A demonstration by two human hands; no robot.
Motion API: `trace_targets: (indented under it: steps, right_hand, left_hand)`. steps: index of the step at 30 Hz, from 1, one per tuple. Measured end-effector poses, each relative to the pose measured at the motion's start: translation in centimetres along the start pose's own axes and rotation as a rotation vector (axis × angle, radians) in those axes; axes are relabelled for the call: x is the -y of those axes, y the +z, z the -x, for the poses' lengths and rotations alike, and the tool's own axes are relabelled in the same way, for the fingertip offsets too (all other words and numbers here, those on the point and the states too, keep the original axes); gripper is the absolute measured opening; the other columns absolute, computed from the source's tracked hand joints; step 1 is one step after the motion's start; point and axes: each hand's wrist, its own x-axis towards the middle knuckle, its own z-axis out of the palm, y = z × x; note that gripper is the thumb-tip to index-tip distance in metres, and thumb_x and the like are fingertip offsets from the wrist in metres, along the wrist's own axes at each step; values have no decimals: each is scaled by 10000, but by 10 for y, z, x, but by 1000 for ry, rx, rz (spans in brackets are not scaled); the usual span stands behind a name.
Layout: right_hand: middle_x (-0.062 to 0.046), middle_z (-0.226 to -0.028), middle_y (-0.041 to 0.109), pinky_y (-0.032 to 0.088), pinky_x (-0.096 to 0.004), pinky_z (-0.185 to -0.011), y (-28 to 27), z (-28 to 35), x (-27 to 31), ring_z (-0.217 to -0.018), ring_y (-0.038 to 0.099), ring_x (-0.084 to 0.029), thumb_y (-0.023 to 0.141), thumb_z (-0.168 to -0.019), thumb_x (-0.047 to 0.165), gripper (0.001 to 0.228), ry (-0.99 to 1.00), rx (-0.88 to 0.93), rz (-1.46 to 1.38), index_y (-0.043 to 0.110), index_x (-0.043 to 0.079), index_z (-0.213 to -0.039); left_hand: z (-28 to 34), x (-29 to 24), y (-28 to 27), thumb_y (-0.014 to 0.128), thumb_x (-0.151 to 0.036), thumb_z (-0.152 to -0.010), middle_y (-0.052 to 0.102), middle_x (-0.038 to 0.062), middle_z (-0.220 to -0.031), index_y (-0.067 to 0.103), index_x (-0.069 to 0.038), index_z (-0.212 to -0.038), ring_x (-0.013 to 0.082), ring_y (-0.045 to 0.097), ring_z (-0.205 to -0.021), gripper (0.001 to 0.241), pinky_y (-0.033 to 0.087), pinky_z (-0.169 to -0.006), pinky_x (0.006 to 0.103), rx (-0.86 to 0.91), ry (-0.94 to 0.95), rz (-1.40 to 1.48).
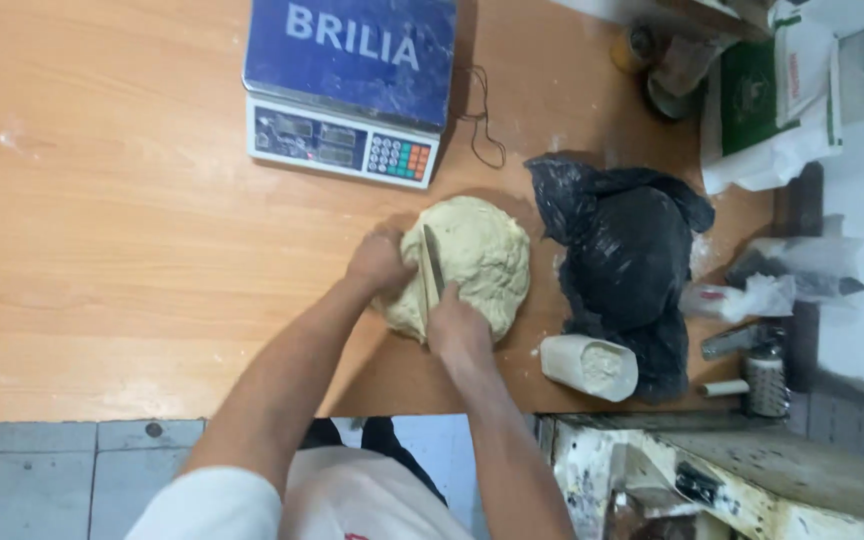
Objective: Cut a large piece of dough into smaller portions and weigh each portion on a digital scale.
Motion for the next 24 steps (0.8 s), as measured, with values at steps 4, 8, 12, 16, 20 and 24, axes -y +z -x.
trace_targets:
  steps: [4, 8, 12, 16, 20, 24]
  right_hand:
    - [-336, -1025, 708, 582, -558, -841, 28, -45, 8, -978, 712, -476, 465, -979, 136, 359, -58, -35, 97, 475, -55, -1283]
    - [-315, -1047, 700, 562, -572, -861, 52, 44, -26, -992, 700, -478, 387, -1053, 177, 291, -13, 0, 13, 521, 19, -1257]
    - [-311, -1021, 697, 524, -588, -893, 57, 113, -61, -981, 686, -493, 455, -979, 173, 302, 103, 175, 40, 502, 24, -1237]
    - [-278, -933, 729, 540, -571, -857, 48, 125, -80, -925, 719, -452, 459, -1004, 233, 292, 29, 236, 96, 492, 20, -1200]
    - [-260, -889, 717, 506, -608, -815, 36, 132, -80, -894, 685, -481, 438, -1019, 297, 293, -2, 150, -12, 494, 41, -1152]
    - [-283, -834, 700, 503, -617, -784, 57, 122, -100, -857, 688, -495, 419, -1034, 303, 313, -81, 73, -74, 472, 39, -1195]
  left_hand:
    - [9, 24, 5, 783, -293, -751, 716, 215, -1191, 666, -76, -1230, 357, 678, -1131, 539, 530, -996, 438, 197, -145, -107]
    - [33, 36, -11, 802, -291, -738, 702, 206, -1201, 680, -81, -1204, 372, 667, -1107, 526, 527, -949, 463, 160, -46, -97]
    - [86, 46, -35, 795, -255, -742, 732, 207, -1131, 644, -78, -1301, 347, 716, -1041, 606, 553, -945, 442, 249, -210, -36]
    - [138, 90, -39, 788, -325, -747, 713, 176, -1278, 586, -93, -1399, 305, 699, -1166, 721, 524, -1032, 444, 330, -396, 25]
    - [146, 79, -42, 943, -347, -615, 451, 331, -1415, 384, 49, -1419, 485, 462, -1318, 1056, 429, -1066, 502, -68, -85, -313]
    - [136, 7, -39, 916, -397, -603, 394, 283, -1511, 289, -48, -1574, 432, 461, -1346, 1207, 430, -1086, 491, 164, 80, -282]
